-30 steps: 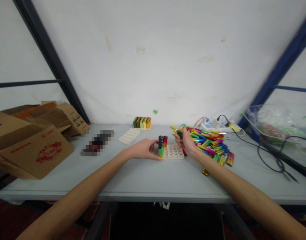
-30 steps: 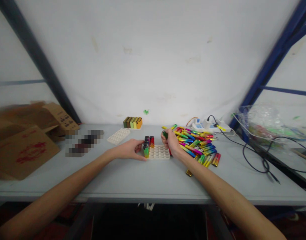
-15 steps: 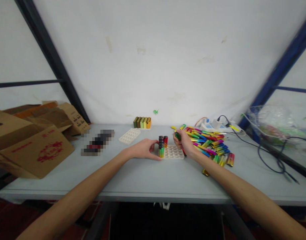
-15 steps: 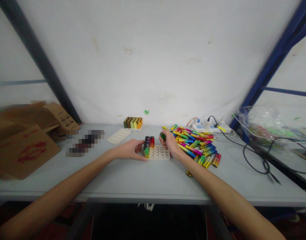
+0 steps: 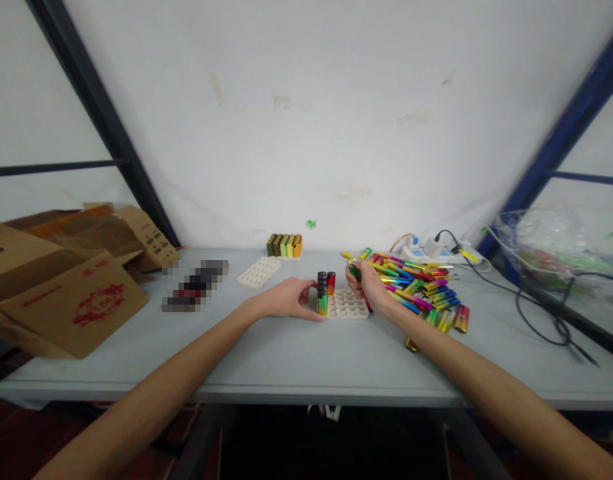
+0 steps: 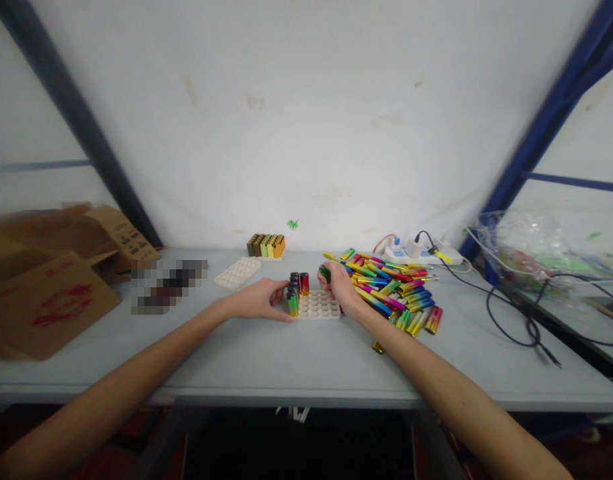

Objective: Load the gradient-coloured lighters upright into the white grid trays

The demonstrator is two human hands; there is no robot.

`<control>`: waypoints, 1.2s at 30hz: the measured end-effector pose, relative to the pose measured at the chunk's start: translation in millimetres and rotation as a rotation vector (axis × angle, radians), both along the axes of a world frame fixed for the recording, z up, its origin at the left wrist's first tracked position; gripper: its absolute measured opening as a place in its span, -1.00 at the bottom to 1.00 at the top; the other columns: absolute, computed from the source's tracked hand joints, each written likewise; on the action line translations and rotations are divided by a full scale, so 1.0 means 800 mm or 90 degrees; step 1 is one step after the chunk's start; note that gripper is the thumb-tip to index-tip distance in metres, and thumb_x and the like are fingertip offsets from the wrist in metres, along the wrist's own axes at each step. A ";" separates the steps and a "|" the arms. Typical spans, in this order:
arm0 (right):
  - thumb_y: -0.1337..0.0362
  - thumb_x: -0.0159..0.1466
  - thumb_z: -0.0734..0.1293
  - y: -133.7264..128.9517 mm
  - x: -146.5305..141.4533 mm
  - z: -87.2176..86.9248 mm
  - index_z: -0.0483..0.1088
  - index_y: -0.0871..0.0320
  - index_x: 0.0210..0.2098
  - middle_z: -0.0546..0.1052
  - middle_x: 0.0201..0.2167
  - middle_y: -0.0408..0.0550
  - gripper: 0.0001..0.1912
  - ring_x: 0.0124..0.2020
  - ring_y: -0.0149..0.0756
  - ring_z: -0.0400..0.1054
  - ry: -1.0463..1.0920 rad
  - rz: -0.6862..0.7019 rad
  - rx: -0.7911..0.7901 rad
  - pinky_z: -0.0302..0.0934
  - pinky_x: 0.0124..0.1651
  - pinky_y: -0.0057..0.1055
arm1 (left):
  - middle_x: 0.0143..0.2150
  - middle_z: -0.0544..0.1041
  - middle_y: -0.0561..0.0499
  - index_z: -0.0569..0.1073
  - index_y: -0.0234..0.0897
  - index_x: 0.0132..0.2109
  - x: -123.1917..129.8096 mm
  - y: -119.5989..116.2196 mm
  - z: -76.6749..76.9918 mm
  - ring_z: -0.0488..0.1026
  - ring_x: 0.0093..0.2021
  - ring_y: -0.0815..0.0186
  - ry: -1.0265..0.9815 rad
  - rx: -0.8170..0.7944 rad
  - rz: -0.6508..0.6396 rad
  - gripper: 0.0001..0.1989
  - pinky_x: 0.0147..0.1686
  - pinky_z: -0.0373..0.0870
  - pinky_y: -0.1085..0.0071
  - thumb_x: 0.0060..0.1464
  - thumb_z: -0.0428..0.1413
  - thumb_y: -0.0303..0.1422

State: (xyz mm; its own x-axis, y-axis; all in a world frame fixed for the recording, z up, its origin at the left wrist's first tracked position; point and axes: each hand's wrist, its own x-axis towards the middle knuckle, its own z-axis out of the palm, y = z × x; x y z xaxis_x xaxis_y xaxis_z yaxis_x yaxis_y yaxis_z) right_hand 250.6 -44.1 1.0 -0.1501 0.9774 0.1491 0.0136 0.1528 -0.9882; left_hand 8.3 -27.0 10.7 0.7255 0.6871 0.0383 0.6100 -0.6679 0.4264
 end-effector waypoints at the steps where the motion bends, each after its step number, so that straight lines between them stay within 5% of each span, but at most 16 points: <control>1: -0.09 0.34 0.12 0.001 0.000 -0.001 0.15 0.08 -0.59 0.02 -0.69 -0.28 -0.50 -0.68 -0.46 -0.19 0.018 0.010 0.007 -0.26 -0.65 -0.45 | -0.41 0.45 0.08 0.41 -0.24 -0.20 0.000 0.000 0.000 0.40 -0.43 0.27 -0.001 -0.002 0.001 -0.37 -0.46 0.14 0.40 -0.12 0.27 0.22; 5: -0.28 0.32 0.17 0.006 -0.002 -0.006 0.36 0.10 -0.31 0.15 -0.60 -0.30 -0.45 -0.63 -0.44 -0.01 0.081 0.036 0.057 -0.05 -0.57 -0.47 | -0.41 0.45 0.07 0.42 -0.24 -0.19 0.001 -0.001 0.002 0.39 -0.43 0.26 -0.004 -0.006 0.005 -0.37 -0.45 0.15 0.40 -0.13 0.27 0.22; 10: -0.21 0.35 0.21 0.008 -0.002 -0.010 0.42 0.10 -0.09 0.36 -0.44 -0.20 -0.49 -0.44 -0.37 0.27 0.003 -0.019 0.145 0.23 -0.33 -0.43 | -0.40 0.46 0.07 0.43 -0.25 -0.19 0.002 -0.001 0.002 0.39 -0.42 0.26 0.001 -0.002 0.003 -0.37 -0.45 0.15 0.40 -0.12 0.27 0.22; 15: -0.07 0.28 0.38 0.008 0.003 -0.007 0.46 0.12 -0.27 0.45 -0.31 -0.10 -0.65 -0.25 -0.29 0.33 -0.141 -0.088 0.253 0.23 -0.20 -0.41 | -0.39 0.46 0.07 0.42 -0.25 -0.17 0.002 0.000 0.001 0.40 -0.41 0.25 -0.004 -0.010 0.000 -0.36 -0.44 0.18 0.40 -0.11 0.28 0.22; 19: -0.04 0.27 0.41 0.004 0.007 -0.006 0.36 0.11 -0.45 0.33 -0.53 -0.21 -0.63 -0.48 -0.35 0.19 -0.219 -0.097 0.266 0.08 -0.39 -0.43 | -0.40 0.46 0.07 0.43 -0.25 -0.15 0.001 0.000 0.001 0.41 -0.42 0.25 -0.005 -0.010 -0.005 -0.35 -0.44 0.17 0.40 -0.10 0.27 0.22; 24: -0.03 0.30 0.39 -0.006 0.004 0.000 0.35 0.10 -0.47 0.42 -0.54 -0.17 -0.62 -0.50 -0.31 0.26 -0.286 -0.101 0.303 0.08 -0.40 -0.40 | -0.39 0.45 0.08 0.44 -0.25 -0.08 0.001 0.000 0.001 0.40 -0.43 0.26 -0.010 -0.011 -0.005 -0.33 -0.46 0.16 0.41 -0.10 0.27 0.21; 36: -0.07 0.30 0.40 0.006 0.013 -0.006 0.43 0.10 -0.45 0.46 -0.54 -0.14 -0.60 -0.55 -0.37 0.20 -0.449 0.030 0.372 -0.01 -0.43 -0.42 | -0.38 0.46 0.06 0.45 -0.26 -0.08 0.002 -0.001 0.003 0.40 -0.42 0.26 -0.001 -0.012 0.010 -0.31 -0.46 0.16 0.40 -0.12 0.28 0.22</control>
